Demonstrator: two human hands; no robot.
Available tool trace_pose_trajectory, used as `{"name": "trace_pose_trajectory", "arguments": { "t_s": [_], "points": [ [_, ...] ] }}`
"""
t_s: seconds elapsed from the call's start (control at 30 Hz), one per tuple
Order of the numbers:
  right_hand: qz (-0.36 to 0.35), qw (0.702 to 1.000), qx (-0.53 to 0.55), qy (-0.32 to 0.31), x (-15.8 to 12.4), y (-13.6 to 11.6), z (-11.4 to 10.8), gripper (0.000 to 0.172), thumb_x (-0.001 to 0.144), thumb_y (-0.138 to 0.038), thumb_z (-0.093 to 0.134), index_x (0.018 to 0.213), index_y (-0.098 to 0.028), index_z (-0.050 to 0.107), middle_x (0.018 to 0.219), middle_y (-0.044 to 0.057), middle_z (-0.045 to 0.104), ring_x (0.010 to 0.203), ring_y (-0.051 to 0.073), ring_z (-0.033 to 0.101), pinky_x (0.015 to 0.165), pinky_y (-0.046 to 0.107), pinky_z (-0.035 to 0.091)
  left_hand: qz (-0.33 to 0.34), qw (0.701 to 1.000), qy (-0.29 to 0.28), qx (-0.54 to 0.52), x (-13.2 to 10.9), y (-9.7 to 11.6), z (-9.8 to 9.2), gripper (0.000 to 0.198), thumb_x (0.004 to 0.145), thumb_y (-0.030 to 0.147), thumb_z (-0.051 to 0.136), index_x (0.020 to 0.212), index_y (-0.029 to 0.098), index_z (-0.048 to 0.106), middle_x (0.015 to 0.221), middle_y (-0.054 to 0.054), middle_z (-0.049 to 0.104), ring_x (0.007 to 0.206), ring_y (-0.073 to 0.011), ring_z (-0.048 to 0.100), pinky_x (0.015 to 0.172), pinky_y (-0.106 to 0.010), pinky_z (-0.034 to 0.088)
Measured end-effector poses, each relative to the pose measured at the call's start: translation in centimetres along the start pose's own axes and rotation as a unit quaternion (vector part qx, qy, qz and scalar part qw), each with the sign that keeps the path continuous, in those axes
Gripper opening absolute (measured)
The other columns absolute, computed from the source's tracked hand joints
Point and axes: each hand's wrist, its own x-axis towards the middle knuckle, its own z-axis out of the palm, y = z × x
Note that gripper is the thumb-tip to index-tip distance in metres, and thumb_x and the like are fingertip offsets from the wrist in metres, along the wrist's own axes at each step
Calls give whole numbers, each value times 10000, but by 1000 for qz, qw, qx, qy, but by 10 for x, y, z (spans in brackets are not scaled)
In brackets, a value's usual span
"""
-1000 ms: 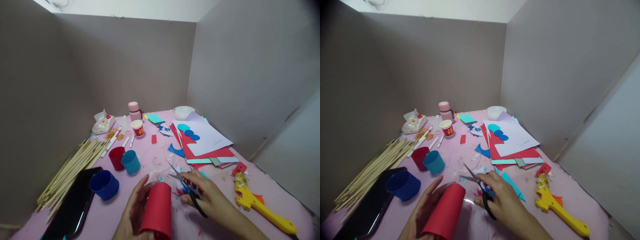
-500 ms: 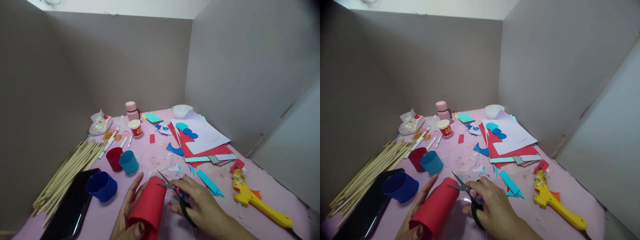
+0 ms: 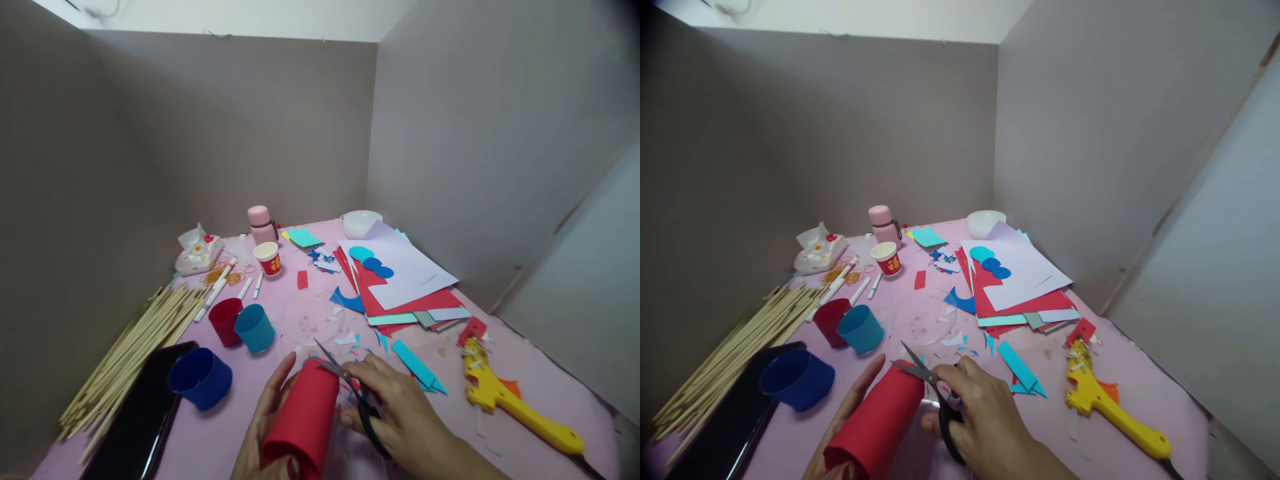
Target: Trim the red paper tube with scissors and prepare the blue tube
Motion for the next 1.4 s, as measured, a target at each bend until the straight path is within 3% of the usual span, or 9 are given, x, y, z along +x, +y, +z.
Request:
{"name": "trace_pose_trajectory", "arguments": {
  "t_s": [0.2, 0.4, 0.53, 0.63, 0.8, 0.93, 1.1, 1.3, 1.4],
  "points": [
    [4, 1000, -21, 8, 0, 4, 2, 319, 748, -302, 735, 1053, -229, 678, 832, 20, 611, 737, 192, 572, 643, 277, 388, -13, 999, 8, 49, 1, 0, -2, 981, 302, 549, 877, 1215, 335, 590, 1180, -48, 652, 935, -291, 652, 822, -369, 521],
    [-13, 1000, -13, 4, 1, 7, -1, 136, 775, -319, 713, 830, -197, 687, 709, -7, 600, 666, 162, 547, 595, 246, 370, 8, 996, 2, 86, 0, 2, -7, 1014, 329, 615, 841, 1258, 333, 549, 1191, -53, 634, 962, -285, 632, 884, -375, 492],
    [-5, 1000, 9, 15, 1, 9, -6, 309, 787, -294, 688, 1091, -248, 661, 901, 25, 645, 815, 195, 600, 711, 275, 430, 18, 993, 8, 113, -5, 3, -6, 1028, 346, 596, 850, 1285, 354, 509, 1281, -60, 603, 1165, -322, 546, 921, -350, 471],
    [-2, 1000, -16, -13, 1, 7, -10, 414, 791, -274, 670, 1201, -296, 608, 996, 37, 625, 922, 218, 604, 767, 303, 438, 26, 993, -11, 115, -9, 3, -4, 942, 401, 514, 877, 1264, 390, 519, 1336, -45, 576, 1215, -308, 521, 938, -340, 464],
    [-3, 997, -66, -42, 0, 3, -13, 424, 781, -277, 675, 1200, -301, 607, 1013, 38, 625, 927, 230, 604, 766, 319, 441, 56, 984, -42, 162, -7, -9, -20, 926, 469, 493, 861, 1307, 415, 474, 1404, -43, 522, 1280, -321, 457, 1036, -403, 380],
    [-3, 996, -77, -44, -1, 4, -10, 400, 784, -313, 691, 1176, -312, 611, 1006, 34, 625, 910, 234, 607, 752, 324, 442, 95, 974, -98, 182, 0, -18, -34, 920, 470, 515, 844, 1311, 392, 491, 1392, -72, 540, 1256, -352, 482, 975, -429, 437],
    [1, 995, -85, -46, -2, 5, -9, 336, 783, -347, 698, 1112, -315, 640, 959, 25, 631, 867, 224, 612, 711, 299, 429, 72, 980, -61, 176, -3, -14, -29, 909, 466, 531, 840, 1294, 321, 529, 1369, -113, 555, 1257, -386, 473, 1027, -498, 385],
    [-11, 995, -87, -44, 0, 5, -10, 291, 778, -372, 706, 1057, -298, 666, 889, 10, 657, 809, 207, 618, 655, 270, 395, 84, 979, -55, 178, -6, -17, -27, 914, 466, 533, 836, 1302, 355, 515, 1399, -91, 534, 1264, -377, 469, 1006, -472, 419],
    [-13, 995, -90, -48, 1, 6, -10, 283, 777, -381, 709, 1042, -288, 678, 866, 11, 665, 791, 204, 621, 643, 264, 393, 62, 981, -49, 175, -8, -12, -21, 896, 469, 539, 837, 1291, 384, 515, 1402, -76, 529, 1284, -374, 446, 1036, -493, 379]
  ]
}}
